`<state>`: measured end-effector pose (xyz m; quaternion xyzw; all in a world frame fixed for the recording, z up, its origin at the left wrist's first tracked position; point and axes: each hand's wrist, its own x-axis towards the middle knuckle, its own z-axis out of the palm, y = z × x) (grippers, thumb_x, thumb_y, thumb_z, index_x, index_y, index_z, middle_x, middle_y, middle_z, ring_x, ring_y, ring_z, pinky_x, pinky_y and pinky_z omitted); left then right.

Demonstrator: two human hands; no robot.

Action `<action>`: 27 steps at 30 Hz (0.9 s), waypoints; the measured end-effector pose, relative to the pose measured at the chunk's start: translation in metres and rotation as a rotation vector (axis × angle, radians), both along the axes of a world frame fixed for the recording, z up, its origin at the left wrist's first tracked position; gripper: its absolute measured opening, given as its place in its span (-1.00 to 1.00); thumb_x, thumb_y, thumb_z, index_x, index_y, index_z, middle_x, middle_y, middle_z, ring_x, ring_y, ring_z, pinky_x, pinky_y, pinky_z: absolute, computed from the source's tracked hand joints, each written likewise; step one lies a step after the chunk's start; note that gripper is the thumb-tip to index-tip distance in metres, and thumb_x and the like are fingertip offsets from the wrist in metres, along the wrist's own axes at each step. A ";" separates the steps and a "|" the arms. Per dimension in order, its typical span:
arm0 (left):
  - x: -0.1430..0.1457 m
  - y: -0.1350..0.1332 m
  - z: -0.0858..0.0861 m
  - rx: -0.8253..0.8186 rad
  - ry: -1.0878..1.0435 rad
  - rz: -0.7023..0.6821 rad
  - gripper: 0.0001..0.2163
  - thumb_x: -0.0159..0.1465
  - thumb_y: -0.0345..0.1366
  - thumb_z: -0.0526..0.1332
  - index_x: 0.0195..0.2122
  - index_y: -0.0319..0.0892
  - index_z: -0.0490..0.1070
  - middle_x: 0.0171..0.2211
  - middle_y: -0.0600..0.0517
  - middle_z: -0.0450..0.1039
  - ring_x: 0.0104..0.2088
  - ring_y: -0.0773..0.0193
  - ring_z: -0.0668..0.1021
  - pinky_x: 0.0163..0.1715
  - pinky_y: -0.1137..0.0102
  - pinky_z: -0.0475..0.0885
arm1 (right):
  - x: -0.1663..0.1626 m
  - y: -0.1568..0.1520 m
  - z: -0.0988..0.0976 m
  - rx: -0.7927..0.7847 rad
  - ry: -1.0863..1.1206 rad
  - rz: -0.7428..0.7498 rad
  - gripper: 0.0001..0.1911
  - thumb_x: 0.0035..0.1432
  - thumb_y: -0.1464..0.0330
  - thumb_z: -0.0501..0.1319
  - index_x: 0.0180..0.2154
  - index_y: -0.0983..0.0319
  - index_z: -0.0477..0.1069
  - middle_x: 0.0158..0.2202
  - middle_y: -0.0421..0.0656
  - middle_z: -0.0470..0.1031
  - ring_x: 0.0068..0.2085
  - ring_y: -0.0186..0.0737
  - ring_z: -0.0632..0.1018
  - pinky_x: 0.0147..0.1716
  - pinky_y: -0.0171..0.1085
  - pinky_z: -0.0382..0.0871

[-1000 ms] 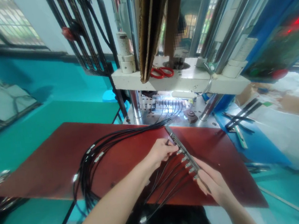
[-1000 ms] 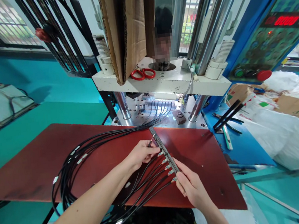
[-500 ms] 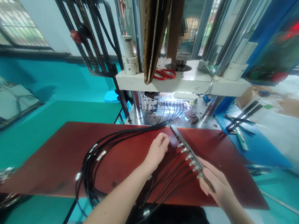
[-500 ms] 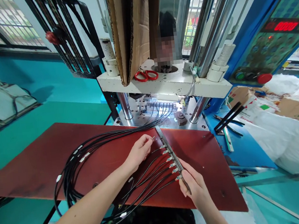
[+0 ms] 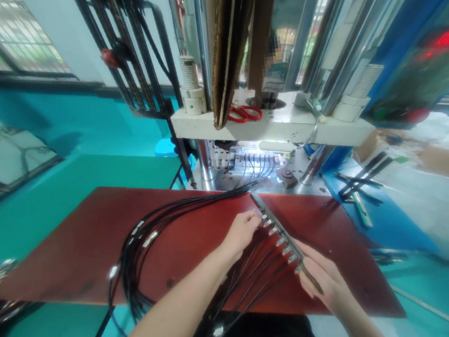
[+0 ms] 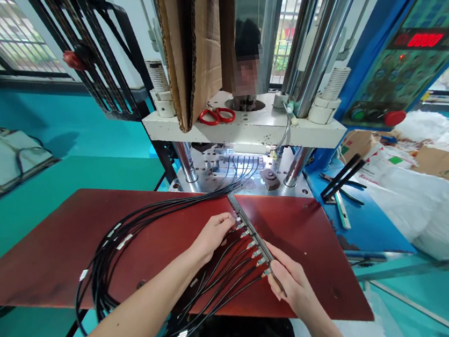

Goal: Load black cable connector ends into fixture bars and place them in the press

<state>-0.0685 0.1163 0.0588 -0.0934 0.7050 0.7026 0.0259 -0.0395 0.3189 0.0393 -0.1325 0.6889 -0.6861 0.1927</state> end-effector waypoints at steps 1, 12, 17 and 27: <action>0.000 0.000 0.001 0.017 -0.027 0.001 -0.81 0.06 -0.22 0.04 -0.60 -0.21 0.17 -0.64 0.15 0.10 -0.59 0.45 0.15 -0.64 0.54 0.01 | -0.001 0.001 -0.001 0.003 0.000 0.013 -0.44 0.17 0.16 0.03 0.11 0.35 0.12 -0.75 -0.35 0.11 -0.72 -0.44 0.13 -0.71 -0.39 -0.05; -0.001 -0.003 -0.002 0.031 0.008 0.013 -0.79 0.06 -0.21 0.04 -0.62 -0.21 0.14 -0.65 0.16 0.08 -0.62 0.47 0.15 -0.65 0.56 0.02 | -0.002 -0.004 0.003 0.154 0.086 0.062 -0.45 0.17 0.13 0.02 0.11 0.28 0.14 -0.71 -0.33 0.10 -0.67 -0.42 0.16 -0.69 -0.39 0.03; -0.002 -0.005 -0.011 -0.085 0.072 0.013 -0.81 0.09 -0.25 0.00 -0.61 -0.21 0.14 -0.65 0.16 0.10 -0.60 0.45 0.20 -0.59 0.56 0.11 | -0.001 -0.004 0.000 0.182 0.033 0.090 -0.45 0.16 0.13 0.02 0.13 0.23 0.11 -0.65 -0.30 0.16 -0.62 -0.41 0.19 -0.63 -0.39 0.11; -0.023 0.006 -0.002 -0.845 0.244 -0.208 -0.82 0.08 -0.31 -0.01 -0.63 -0.19 0.25 -0.56 -0.03 0.33 -0.43 0.17 0.43 -0.33 0.31 0.26 | 0.004 0.002 0.024 0.793 0.487 0.122 -0.62 0.17 0.27 -0.05 0.01 0.24 0.19 -0.46 -0.12 0.46 -0.49 -0.19 0.44 -0.49 -0.28 0.23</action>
